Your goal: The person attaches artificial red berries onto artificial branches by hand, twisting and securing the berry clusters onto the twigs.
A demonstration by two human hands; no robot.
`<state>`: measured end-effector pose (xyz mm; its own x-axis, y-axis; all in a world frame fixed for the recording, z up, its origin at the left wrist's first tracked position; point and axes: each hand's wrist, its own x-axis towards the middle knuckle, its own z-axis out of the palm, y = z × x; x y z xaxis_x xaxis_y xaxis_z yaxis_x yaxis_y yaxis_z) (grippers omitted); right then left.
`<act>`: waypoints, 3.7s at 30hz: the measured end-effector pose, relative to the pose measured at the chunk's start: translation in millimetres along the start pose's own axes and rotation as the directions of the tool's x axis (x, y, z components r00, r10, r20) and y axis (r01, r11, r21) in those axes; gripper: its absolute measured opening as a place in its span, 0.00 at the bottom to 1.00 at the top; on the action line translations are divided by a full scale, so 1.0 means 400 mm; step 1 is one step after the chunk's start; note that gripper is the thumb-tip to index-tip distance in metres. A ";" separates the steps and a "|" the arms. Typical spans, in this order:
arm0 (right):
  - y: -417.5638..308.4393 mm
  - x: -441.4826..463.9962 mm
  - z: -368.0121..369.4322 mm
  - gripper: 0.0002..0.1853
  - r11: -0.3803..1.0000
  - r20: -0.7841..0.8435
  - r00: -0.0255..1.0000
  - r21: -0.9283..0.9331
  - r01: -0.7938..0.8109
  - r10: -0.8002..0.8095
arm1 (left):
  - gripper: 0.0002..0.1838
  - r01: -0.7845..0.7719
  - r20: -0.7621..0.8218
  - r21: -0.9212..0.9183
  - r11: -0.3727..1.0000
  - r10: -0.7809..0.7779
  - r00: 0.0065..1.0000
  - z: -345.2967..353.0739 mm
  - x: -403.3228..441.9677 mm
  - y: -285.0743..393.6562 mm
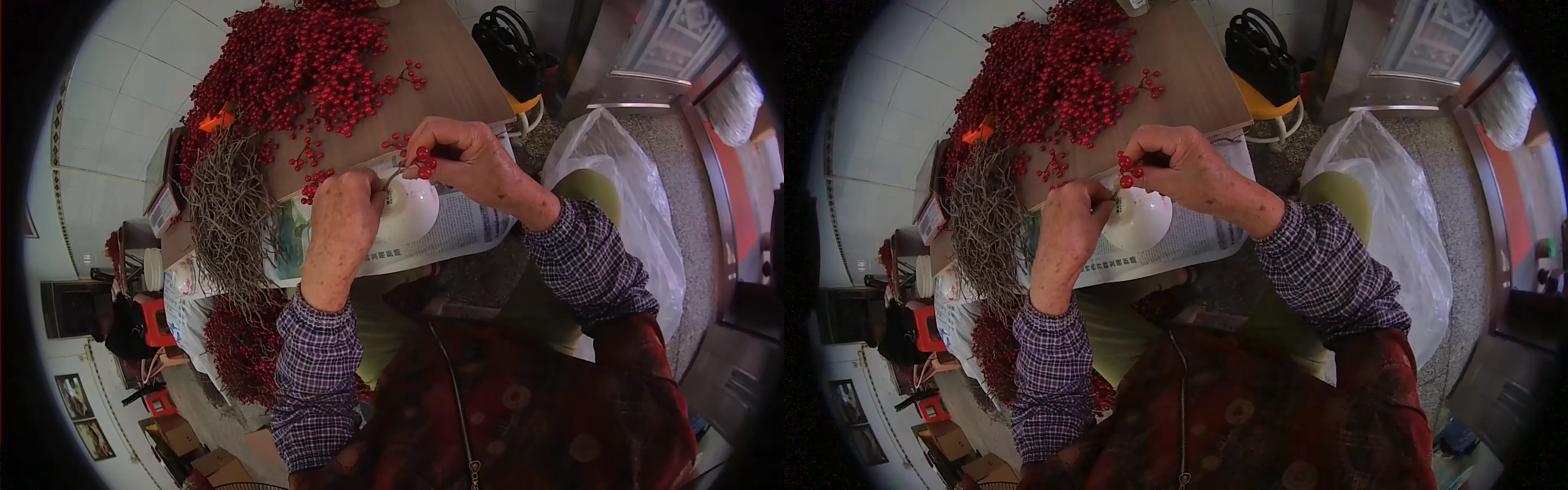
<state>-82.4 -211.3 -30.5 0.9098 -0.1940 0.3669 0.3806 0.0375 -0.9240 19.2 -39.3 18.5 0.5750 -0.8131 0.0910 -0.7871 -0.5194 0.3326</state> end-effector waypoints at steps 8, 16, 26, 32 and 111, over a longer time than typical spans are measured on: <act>-0.031 -0.001 0.018 0.05 0.990 -0.036 0.990 0.033 -0.136 0.137 | 0.08 0.196 0.074 -0.250 0.948 -0.183 0.980 -0.040 -0.024 0.000; -0.015 -0.003 0.035 0.02 0.989 0.046 0.989 0.029 -0.143 0.142 | 0.09 0.235 0.070 -0.443 0.865 -0.228 0.971 -0.024 -0.040 -0.046; 0.004 0.000 0.025 0.03 0.987 0.030 0.986 -0.006 -0.163 0.163 | 0.08 0.011 -0.050 -0.004 1.000 -0.011 0.999 -0.018 -0.014 -0.042; -0.011 -0.001 0.015 0.03 0.986 0.016 0.986 -0.015 -0.167 0.167 | 0.07 -0.024 -0.166 0.155 0.988 0.050 0.985 -0.002 0.002 -0.030; 0.009 -0.006 0.051 0.01 0.969 -0.005 0.979 0.147 -0.201 0.204 | 0.09 0.069 -0.314 0.280 0.957 0.024 0.949 0.024 -0.112 -0.040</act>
<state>-79.8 -190.8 -32.4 0.9674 -0.1872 0.1704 0.2103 0.2191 -0.9528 3.7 3.0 0.3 0.5969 -0.7014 0.3894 -0.7767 -0.6268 0.0615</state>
